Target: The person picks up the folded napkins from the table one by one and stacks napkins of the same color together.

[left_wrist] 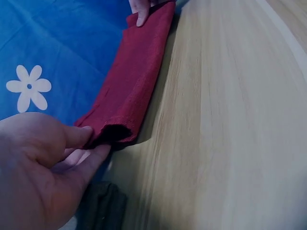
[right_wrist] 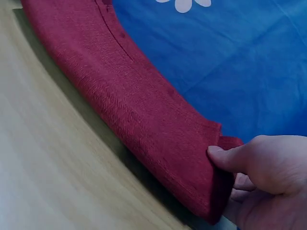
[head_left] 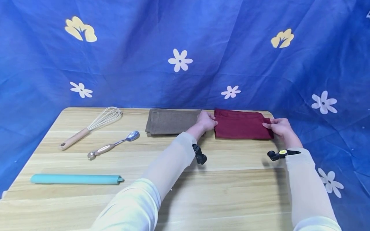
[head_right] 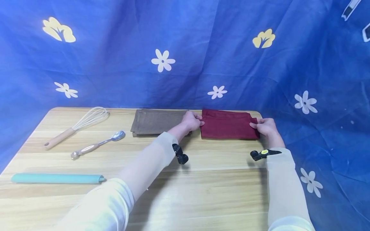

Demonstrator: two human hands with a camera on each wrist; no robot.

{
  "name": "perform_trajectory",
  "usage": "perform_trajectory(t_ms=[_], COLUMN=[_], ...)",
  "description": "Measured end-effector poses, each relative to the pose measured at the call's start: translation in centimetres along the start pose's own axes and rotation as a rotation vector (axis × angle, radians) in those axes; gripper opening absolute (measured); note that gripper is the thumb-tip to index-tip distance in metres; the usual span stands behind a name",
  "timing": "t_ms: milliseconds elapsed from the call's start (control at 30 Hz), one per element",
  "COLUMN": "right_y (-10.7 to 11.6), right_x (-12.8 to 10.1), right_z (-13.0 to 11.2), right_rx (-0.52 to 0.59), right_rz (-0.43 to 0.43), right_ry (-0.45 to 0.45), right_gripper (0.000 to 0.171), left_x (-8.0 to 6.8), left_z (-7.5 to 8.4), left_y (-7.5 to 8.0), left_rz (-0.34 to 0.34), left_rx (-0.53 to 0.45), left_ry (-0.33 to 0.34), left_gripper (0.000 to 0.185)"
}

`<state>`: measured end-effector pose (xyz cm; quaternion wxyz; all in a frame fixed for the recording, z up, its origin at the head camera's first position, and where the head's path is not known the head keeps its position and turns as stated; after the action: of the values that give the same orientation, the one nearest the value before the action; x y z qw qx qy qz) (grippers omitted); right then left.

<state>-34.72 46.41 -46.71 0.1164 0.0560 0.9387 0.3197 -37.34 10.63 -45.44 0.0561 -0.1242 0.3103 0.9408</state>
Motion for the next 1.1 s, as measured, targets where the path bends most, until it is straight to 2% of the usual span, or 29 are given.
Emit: perform_trajectory(t_ms=[167,267,600,833,900,1000,1100], right_y=[0.47,0.62,0.99,0.66,0.54,0.44,0.47], right_x=[-0.29,-0.36,-0.43,0.08,0.11,-0.02,-0.18], right_z=[0.06,0.07,-0.34,0.06,0.26,0.47,0.39], right_rx=[-0.052,-0.060,0.018,0.004,0.008,0.002,0.004], right_rz=[0.002,0.014,0.095,0.120,0.109,0.100,0.103], right_ry=[0.051,0.058,0.051,0.026,0.009,-0.011,-0.004], right_gripper=[0.053,0.054,0.046,0.047,0.048,0.049,0.046], left_x=[-0.09,-0.15,0.07,0.22,0.22,0.17,0.09], left_z=[-0.02,-0.06,0.46,0.38,0.26,0.15,0.25], left_y=[0.34,0.37,0.18,0.00,-0.04,-0.14,-0.30], left_rz=[-0.016,-0.020,-0.014,0.009,0.010,-0.012,-0.056], left_rx=[0.079,0.086,-0.078,-0.117,-0.102,-0.007,0.091], left_ry=[-0.025,-0.026,-0.042,-0.040,-0.041,-0.049,-0.065], left_gripper=[0.017,0.015,0.010,0.012,0.012,0.011,0.031])
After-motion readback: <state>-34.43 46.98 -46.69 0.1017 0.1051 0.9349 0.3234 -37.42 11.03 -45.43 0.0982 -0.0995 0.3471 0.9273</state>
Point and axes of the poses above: each hand's wrist, its own x-axis towards the middle knuckle, its own y-axis out of the back of the hand, z = x × y, the point moved 5 cm from there along x, towards the middle knuckle, and after that the axes turned 4 degrees about y, right-handed, at the moved point
